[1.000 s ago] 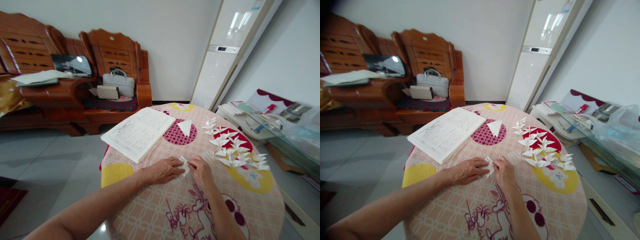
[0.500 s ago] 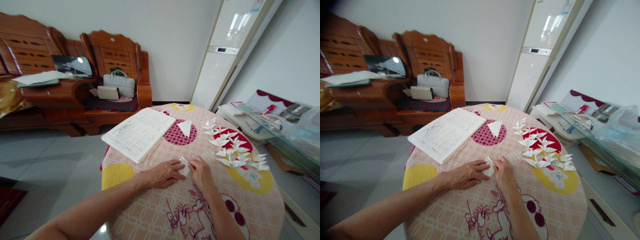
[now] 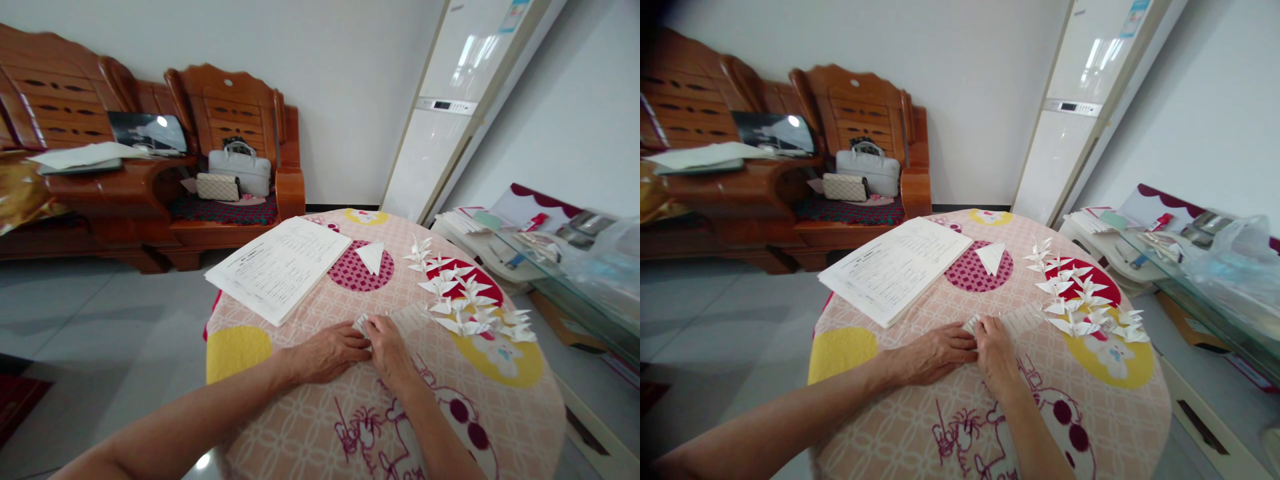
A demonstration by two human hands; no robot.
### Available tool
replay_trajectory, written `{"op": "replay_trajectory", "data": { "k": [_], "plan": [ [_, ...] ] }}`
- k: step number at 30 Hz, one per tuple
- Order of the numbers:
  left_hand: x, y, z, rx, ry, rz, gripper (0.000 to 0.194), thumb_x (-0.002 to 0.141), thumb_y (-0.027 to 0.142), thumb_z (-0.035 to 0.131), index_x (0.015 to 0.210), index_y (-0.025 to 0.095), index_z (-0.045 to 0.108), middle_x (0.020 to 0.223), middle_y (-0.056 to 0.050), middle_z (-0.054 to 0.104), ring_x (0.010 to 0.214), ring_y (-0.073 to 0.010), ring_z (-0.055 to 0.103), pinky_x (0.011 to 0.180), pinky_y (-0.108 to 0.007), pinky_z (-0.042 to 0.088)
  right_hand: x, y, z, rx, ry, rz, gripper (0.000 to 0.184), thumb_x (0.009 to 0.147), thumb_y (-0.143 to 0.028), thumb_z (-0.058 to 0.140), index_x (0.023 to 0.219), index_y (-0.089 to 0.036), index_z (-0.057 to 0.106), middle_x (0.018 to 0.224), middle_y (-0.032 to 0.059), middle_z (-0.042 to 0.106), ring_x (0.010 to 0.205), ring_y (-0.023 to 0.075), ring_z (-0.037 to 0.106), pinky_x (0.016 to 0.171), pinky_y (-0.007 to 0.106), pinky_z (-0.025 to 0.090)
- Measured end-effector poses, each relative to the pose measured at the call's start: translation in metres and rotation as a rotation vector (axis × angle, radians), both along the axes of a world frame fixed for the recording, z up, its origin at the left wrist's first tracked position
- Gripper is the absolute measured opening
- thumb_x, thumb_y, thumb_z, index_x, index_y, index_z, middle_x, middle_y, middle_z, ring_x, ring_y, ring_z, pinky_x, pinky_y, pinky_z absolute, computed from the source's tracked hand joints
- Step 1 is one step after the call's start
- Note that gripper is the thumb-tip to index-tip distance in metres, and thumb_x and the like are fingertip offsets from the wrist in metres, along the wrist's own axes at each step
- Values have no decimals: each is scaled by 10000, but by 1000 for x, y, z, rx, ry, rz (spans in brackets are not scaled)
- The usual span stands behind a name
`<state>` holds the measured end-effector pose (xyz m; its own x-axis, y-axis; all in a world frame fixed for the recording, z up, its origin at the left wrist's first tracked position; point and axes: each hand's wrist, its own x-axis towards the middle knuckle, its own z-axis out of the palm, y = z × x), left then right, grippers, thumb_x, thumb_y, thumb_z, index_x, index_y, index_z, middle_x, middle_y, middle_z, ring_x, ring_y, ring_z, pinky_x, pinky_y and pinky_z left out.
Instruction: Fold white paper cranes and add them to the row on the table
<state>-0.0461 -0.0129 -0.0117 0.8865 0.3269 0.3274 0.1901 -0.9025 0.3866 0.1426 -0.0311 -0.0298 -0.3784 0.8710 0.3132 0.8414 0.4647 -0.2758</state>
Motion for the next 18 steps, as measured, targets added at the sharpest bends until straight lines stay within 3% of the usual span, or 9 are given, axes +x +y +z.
{"op": "replay_trajectory", "data": {
  "k": [4,7,9,14,16,18],
  "plan": [
    [-1,-4,3,-47,-5,-37,356,897,109,428,1194,202,600,1141,-96,669,1138,-224,561,1084,-391,321,2,7,-1,3,64,-7,336,841,-82,444,1103,-137,646,1120,161,597,1052,271,511,902,392,444],
    [-6,-4,6,-149,-51,-64,381,896,99,421,1219,189,600,1123,-107,677,1112,-218,575,1021,-347,386,12,14,-1,-11,314,-46,416,806,-52,367,1089,-120,665,1126,157,622,1061,253,555,924,390,455],
    [-8,-2,7,-231,-81,-28,350,893,123,453,1194,185,620,1092,-102,687,1076,-215,593,983,-331,412,23,18,-1,-79,514,-104,412,817,-90,361,1086,-124,671,1049,135,667,922,222,629,844,363,502],
    [3,6,6,-355,-83,229,198,854,168,548,992,182,690,953,-56,699,924,-186,622,853,-282,448,35,17,2,-269,743,-167,322,841,-262,490,1056,-149,701,977,107,726,863,227,671,804,369,521],
    [15,11,4,-390,-96,362,168,805,166,595,950,165,682,894,-46,679,822,-165,613,773,-262,459,32,15,4,-283,777,-195,321,775,-273,591,1046,-146,708,947,103,732,832,228,671,772,359,526],
    [25,19,3,-391,-141,495,288,719,176,679,1005,144,663,963,-68,652,813,-170,594,739,-265,464,27,14,5,-312,828,-222,365,680,-227,661,1032,-144,713,891,86,732,735,208,660,684,331,530]
  ]
}}
